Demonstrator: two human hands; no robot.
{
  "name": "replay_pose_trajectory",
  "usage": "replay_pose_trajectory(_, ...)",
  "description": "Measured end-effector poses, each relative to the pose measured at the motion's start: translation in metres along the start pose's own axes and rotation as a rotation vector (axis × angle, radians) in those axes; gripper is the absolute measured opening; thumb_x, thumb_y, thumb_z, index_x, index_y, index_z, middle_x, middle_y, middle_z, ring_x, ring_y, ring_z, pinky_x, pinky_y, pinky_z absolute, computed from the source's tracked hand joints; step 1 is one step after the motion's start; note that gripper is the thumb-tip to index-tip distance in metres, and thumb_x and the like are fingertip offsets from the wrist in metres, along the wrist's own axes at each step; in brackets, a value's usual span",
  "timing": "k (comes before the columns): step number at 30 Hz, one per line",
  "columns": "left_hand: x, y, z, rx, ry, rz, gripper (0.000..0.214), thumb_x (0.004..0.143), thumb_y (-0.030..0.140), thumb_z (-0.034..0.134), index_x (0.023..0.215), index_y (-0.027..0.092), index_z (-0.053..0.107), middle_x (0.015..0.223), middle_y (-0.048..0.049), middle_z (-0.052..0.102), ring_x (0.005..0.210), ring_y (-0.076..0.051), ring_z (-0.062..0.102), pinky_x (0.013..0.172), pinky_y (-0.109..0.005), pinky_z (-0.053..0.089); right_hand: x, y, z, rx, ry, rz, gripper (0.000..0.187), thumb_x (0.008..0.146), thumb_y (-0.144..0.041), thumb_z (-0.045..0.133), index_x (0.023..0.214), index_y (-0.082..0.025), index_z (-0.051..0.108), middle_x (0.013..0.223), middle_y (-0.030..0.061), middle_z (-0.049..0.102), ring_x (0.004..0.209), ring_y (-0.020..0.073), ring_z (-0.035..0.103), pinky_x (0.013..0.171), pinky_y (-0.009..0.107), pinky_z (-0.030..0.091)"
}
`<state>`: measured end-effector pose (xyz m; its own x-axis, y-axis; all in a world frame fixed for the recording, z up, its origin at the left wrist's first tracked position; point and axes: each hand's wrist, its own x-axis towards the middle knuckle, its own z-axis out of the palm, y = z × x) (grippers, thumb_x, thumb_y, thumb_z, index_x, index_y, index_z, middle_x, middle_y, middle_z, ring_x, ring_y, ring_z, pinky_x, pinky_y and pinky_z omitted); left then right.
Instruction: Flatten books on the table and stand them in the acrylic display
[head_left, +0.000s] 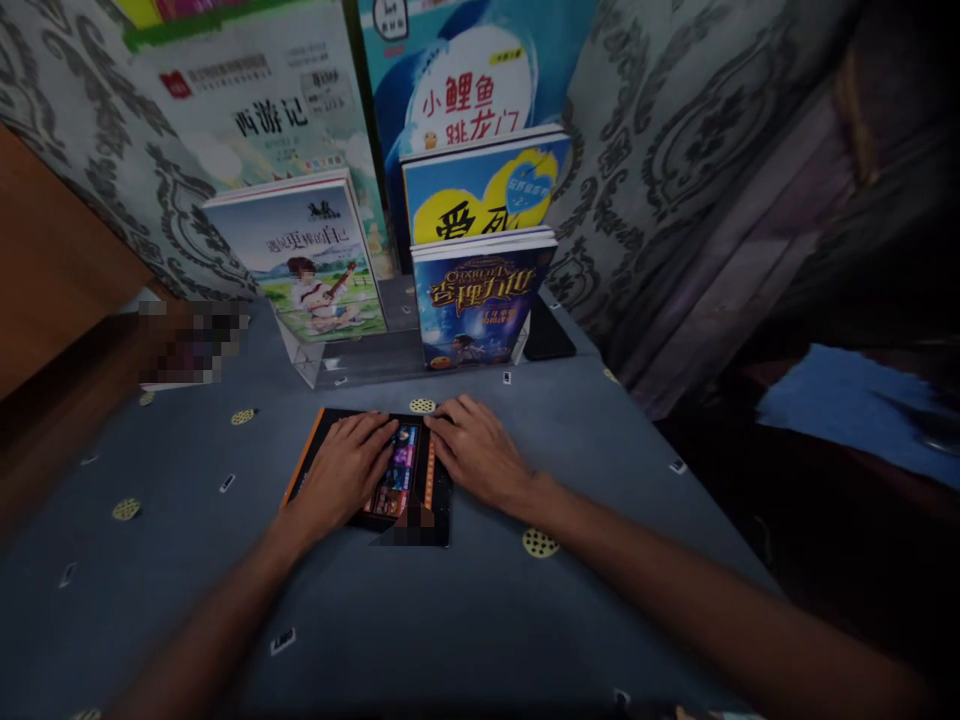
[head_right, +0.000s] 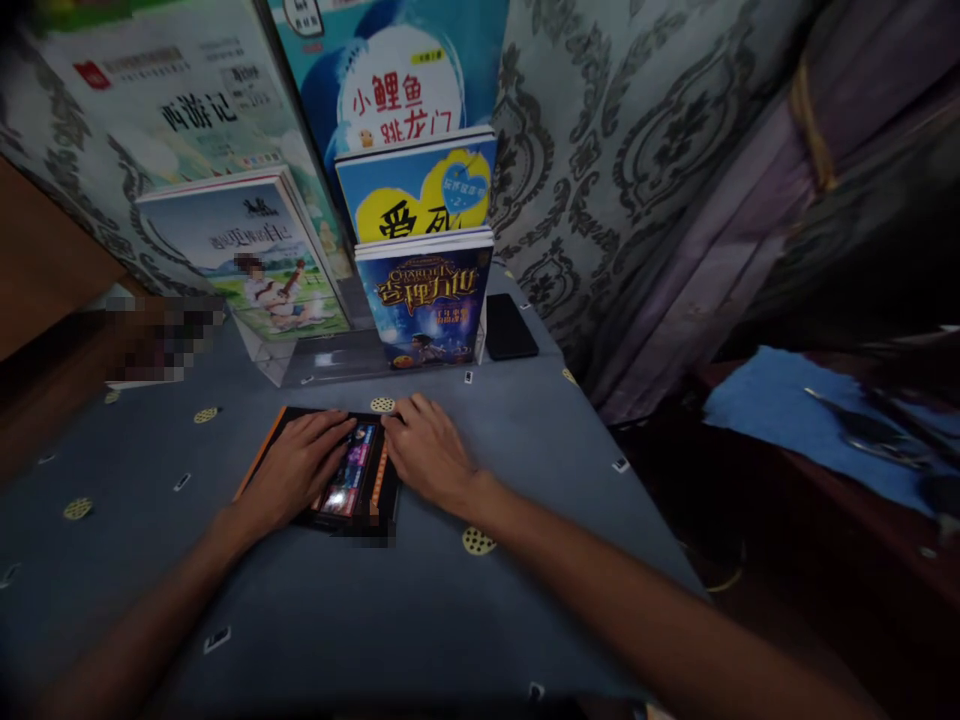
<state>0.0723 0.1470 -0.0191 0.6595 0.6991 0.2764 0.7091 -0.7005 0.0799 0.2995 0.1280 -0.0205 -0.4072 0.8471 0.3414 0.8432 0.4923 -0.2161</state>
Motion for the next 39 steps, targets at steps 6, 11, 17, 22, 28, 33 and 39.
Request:
replay_pose_trajectory(6, -0.017, -0.011, -0.014, -0.092, -0.18, 0.076, 0.074, 0.09, 0.066, 0.055, 0.153, 0.03, 0.04, 0.158, -0.011, 0.043, 0.147, -0.033, 0.038, 0.117, -0.057, 0.036, 0.0, -0.003, -0.006, -0.041, -0.024, 0.012, 0.023, 0.1, -0.018, 0.05, 0.107, -0.015, 0.071, 0.103, 0.0114, 0.066, 0.1, 0.0252, 0.053, 0.085, 0.038, 0.046)
replay_pose_trajectory(11, -0.032, -0.018, -0.022, -0.123, -0.312, 0.132, 0.09, 0.083, 0.072, 0.06, 0.158, 0.037, 0.025, 0.164, -0.0093, 0.033, 0.151, -0.035, 0.03, 0.119, -0.064, 0.027, -0.002, -0.006, -0.014, -0.025, -0.055, 0.027, 0.02, 0.1, -0.018, 0.052, 0.103, -0.014, 0.071, 0.104, 0.0119, 0.065, 0.103, 0.0254, 0.053, 0.088, 0.039, 0.047)
replay_pose_trajectory(17, -0.047, -0.026, -0.027, -0.143, -0.33, 0.065, 0.081, 0.084, 0.068, 0.063, 0.154, 0.04, 0.035, 0.163, -0.0062, 0.036, 0.15, -0.037, 0.032, 0.117, -0.065, 0.03, -0.007, -0.012, -0.021, -0.014, -0.084, 0.046, 0.017, 0.098, -0.017, 0.053, 0.1, -0.012, 0.069, 0.103, 0.013, 0.066, 0.102, 0.0256, 0.057, 0.089, 0.039, 0.048)
replay_pose_trajectory(22, -0.072, -0.055, -0.038, -0.246, -0.245, -0.166, 0.065, 0.087, 0.065, 0.06, 0.144, 0.035, 0.055, 0.16, -0.0071, 0.042, 0.146, -0.034, 0.04, 0.117, -0.056, 0.038, -0.018, -0.018, -0.021, 0.066, -0.129, 0.037, 0.018, 0.1, -0.017, 0.05, 0.096, -0.013, 0.067, 0.094, 0.0092, 0.069, 0.085, 0.0203, 0.064, 0.087, 0.036, 0.046)
replay_pose_trajectory(28, -0.08, -0.062, -0.034, -0.29, -0.088, -0.41, 0.057, 0.092, 0.061, 0.052, 0.136, 0.025, 0.061, 0.154, -0.0102, 0.049, 0.139, -0.031, 0.051, 0.115, -0.049, 0.044, -0.034, -0.036, -0.013, 0.211, -0.098, -0.118, 0.015, 0.099, -0.017, 0.053, 0.092, -0.016, 0.066, 0.088, 0.0061, 0.071, 0.08, 0.0183, 0.064, 0.086, 0.035, 0.046)
replay_pose_trajectory(33, -0.064, -0.045, -0.014, -0.266, 0.021, -0.398, 0.048, 0.099, 0.05, 0.043, 0.134, 0.021, 0.059, 0.155, -0.0136, 0.046, 0.145, -0.03, 0.042, 0.118, -0.053, 0.037, -0.039, -0.045, -0.011, 0.22, -0.096, -0.23, 0.011, 0.097, -0.022, 0.058, 0.098, -0.017, 0.067, 0.091, 0.0056, 0.069, 0.085, 0.0193, 0.063, 0.086, 0.035, 0.048)
replay_pose_trajectory(39, -0.039, -0.04, -0.004, -0.279, 0.042, -0.323, 0.045, 0.1, 0.047, 0.041, 0.135, 0.021, 0.055, 0.154, -0.0151, 0.046, 0.145, -0.028, 0.042, 0.119, -0.054, 0.036, -0.033, -0.043, -0.012, 0.19, -0.089, -0.292, 0.014, 0.098, -0.023, 0.058, 0.104, -0.016, 0.068, 0.097, 0.0073, 0.066, 0.092, 0.0209, 0.06, 0.089, 0.038, 0.048)
